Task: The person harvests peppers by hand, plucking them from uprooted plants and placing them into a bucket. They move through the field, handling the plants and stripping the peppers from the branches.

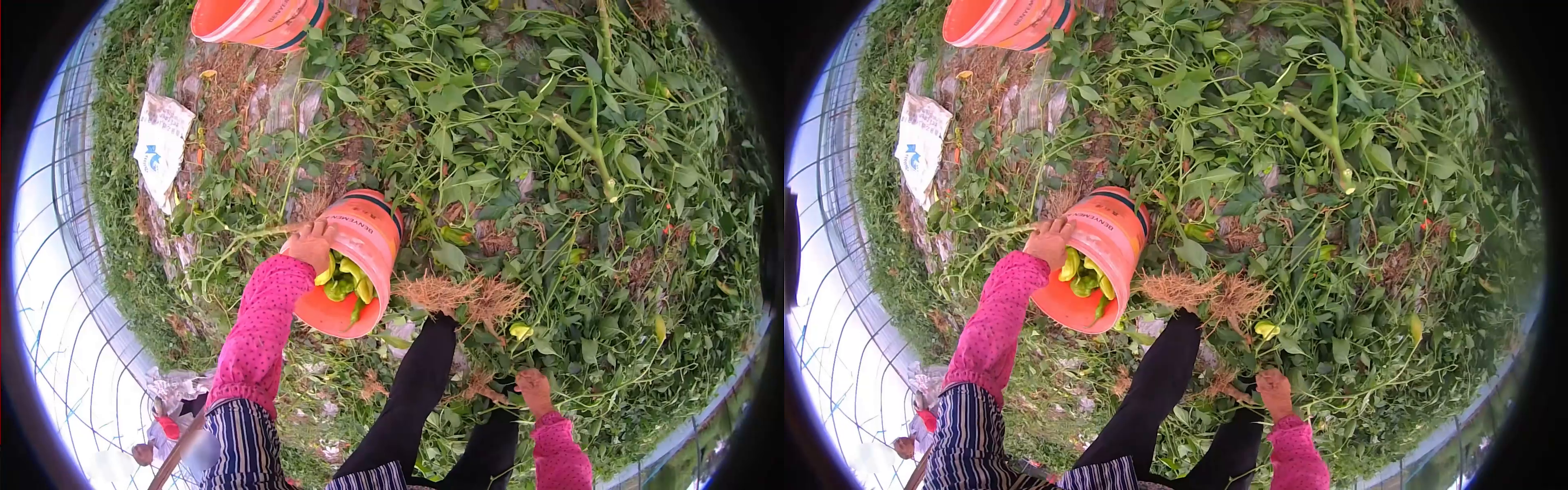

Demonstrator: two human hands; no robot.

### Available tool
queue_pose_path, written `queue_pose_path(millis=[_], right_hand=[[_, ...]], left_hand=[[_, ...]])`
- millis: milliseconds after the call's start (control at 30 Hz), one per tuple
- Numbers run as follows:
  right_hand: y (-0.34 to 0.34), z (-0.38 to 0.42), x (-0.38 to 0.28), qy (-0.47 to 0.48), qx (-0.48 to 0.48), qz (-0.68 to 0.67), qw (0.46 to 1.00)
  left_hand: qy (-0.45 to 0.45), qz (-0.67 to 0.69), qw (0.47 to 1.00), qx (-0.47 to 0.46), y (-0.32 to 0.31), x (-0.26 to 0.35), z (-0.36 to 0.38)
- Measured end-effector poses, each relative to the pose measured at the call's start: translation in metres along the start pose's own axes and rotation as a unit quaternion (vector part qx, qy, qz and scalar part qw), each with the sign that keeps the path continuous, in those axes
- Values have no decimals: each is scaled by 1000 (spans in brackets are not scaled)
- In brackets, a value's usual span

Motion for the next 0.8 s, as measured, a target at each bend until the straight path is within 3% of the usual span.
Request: queue_pose_path(millis=[67,133,200,233,367,467,600,767,800], right_hand=[[6,10,-11,29,-32,-53,998],[21,23,-15,14,2,-92,996],[45,32,-27,-2,55,-168,984],[58,36,-36,6,67,-99,993],[102,39,-73,-12,112,-121,986],[112,36,-168,-10,166,-90,982],[123,4,-301,101,211,-49,971],[91,-90,-445,221,138,53,964],[78,-100,-458,159,141,37,977]], left_hand=[[-7,-20,1000,9,9,1,-8],[21,-47,996,-69,13,8,-13],[-3,-31,999,-24,3,5,-16],[8,-13,1000,-17,0,4,-15],[31,-5,1000,-4,3,6,-10],[55,-26,996,63,-23,2,-23],[70,-16,992,107,-15,6,-24],[79,-19,993,91,-13,4,-25],[80,-2,995,66,-12,4,-25]])
Point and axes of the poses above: each hand's wrist, its own z-axis away from the middle knuckle, its own y-axis out of the back of the hand, x = y × z, the point moved 5 cm from there along -z, towards the middle knuckle, and after that the axes turned 2 degrees about -z, right-handed, at the moved point
